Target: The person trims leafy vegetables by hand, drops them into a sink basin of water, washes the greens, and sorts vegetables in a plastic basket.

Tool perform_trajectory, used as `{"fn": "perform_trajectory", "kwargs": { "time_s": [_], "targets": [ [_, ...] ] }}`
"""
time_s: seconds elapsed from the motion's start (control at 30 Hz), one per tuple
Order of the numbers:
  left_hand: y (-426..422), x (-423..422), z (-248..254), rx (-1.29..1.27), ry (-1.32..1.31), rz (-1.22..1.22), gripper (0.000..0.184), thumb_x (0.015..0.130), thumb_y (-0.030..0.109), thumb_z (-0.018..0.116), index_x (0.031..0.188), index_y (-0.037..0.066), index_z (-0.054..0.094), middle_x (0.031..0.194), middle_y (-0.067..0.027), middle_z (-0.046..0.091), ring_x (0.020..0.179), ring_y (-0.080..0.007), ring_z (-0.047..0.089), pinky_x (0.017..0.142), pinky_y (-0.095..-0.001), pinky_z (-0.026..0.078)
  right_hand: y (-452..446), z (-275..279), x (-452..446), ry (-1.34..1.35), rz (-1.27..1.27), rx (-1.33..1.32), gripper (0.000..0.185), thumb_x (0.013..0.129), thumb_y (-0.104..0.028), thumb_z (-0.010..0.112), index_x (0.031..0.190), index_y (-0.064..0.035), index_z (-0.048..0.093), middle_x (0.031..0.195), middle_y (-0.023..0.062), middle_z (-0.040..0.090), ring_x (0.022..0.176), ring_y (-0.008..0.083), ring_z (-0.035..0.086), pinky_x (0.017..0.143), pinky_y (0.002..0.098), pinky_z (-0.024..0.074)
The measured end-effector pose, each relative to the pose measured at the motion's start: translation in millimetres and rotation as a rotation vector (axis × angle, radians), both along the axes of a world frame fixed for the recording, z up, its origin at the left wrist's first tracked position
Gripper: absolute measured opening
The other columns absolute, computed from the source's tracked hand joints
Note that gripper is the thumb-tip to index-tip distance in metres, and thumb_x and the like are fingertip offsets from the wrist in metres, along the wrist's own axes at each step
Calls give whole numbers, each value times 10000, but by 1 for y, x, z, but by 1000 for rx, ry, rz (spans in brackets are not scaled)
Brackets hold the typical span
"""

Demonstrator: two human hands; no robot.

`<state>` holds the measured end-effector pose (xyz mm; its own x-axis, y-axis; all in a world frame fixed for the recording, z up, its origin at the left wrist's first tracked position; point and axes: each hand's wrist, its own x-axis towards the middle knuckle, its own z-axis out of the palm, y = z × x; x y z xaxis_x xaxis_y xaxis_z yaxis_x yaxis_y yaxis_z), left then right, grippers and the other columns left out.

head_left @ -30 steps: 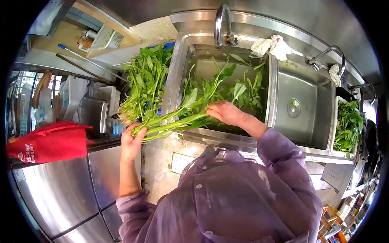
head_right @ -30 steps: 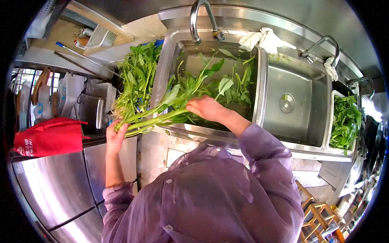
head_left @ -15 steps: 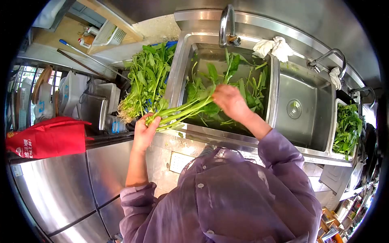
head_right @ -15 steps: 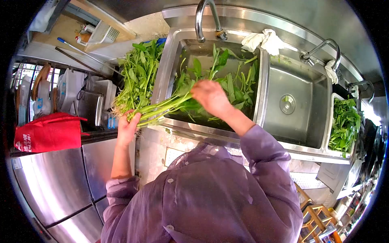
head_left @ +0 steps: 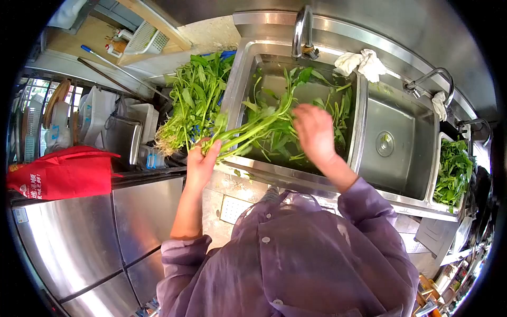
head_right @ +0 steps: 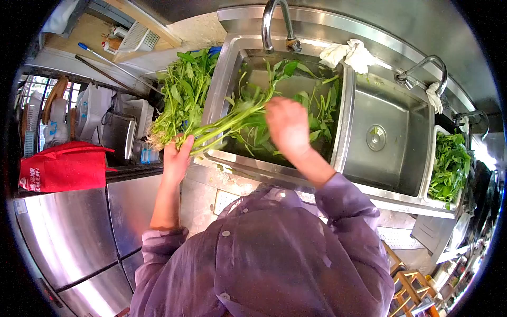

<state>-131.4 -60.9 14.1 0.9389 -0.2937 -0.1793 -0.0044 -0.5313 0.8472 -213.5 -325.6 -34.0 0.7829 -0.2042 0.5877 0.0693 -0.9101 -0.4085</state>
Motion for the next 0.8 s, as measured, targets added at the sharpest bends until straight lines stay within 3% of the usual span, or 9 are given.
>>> {"fn": "perform_trajectory", "kwargs": {
  "time_s": [0.13,0.23,0.37,0.4,0.43,0.5,0.57,0.7,0.8],
  "targets": [
    [-25,-10,7,-34,-128,-62,279,815,234,571,856,-42,561,612,5,517,544,-50,418,492,-217,353,35,18,7,-121,261,-20,173,729,-112,572,896,-73,559,938,72,524,875,238,492,749,334,382],
    [-31,-12,15,16,-126,-68,260,815,232,566,786,-26,558,605,-8,511,550,-58,426,493,-229,357,40,2,12,149,430,91,115,742,-128,570,829,-55,552,881,95,532,834,262,503,728,342,395],
    [-48,-19,-4,-47,-319,-22,249,822,216,547,718,-9,527,554,-19,469,505,-73,392,457,-250,328,30,-66,25,-54,112,599,207,839,-182,463,755,-6,532,670,135,535,609,289,521,550,383,407],
    [-47,-20,-2,-52,-320,-13,249,822,216,547,718,-9,527,554,-19,469,505,-73,392,457,-250,328,10,-61,27,355,-242,1330,287,880,-221,408,764,5,542,650,148,540,589,301,531,544,381,413],
    [-45,-21,2,-47,-252,32,245,822,216,548,721,-7,526,537,-22,459,493,-78,386,451,-257,322,-11,-46,20,352,-334,1178,335,898,-253,374,771,3,549,652,150,545,587,314,531,561,397,416],
    [-42,-19,4,-41,-189,76,241,821,215,549,723,-5,525,520,-24,449,482,-82,381,444,-265,317,-28,-65,14,207,-291,342,185,841,-179,455,812,-37,569,762,130,559,755,288,527,674,395,416],
    [-42,-21,0,-33,-254,42,241,821,213,547,730,-9,522,493,-27,434,463,-86,374,439,-264,319,-9,-18,12,-14,-182,34,138,771,-113,534,872,-26,568,905,138,548,808,299,528,693,380,422],
    [-56,-24,-4,-37,-350,34,251,824,216,541,730,-16,525,494,-34,452,460,-94,390,440,-272,329,39,33,0,4,332,-25,155,697,-127,604,837,-65,578,901,92,537,803,237,522,729,349,406],
    [-60,-24,0,-33,-272,64,250,826,211,537,753,-28,538,503,-46,480,467,-113,414,453,-283,348,61,30,3,-130,289,23,177,641,-172,652,781,-94,579,891,46,501,764,207,502,720,334,388]
  ]
}}
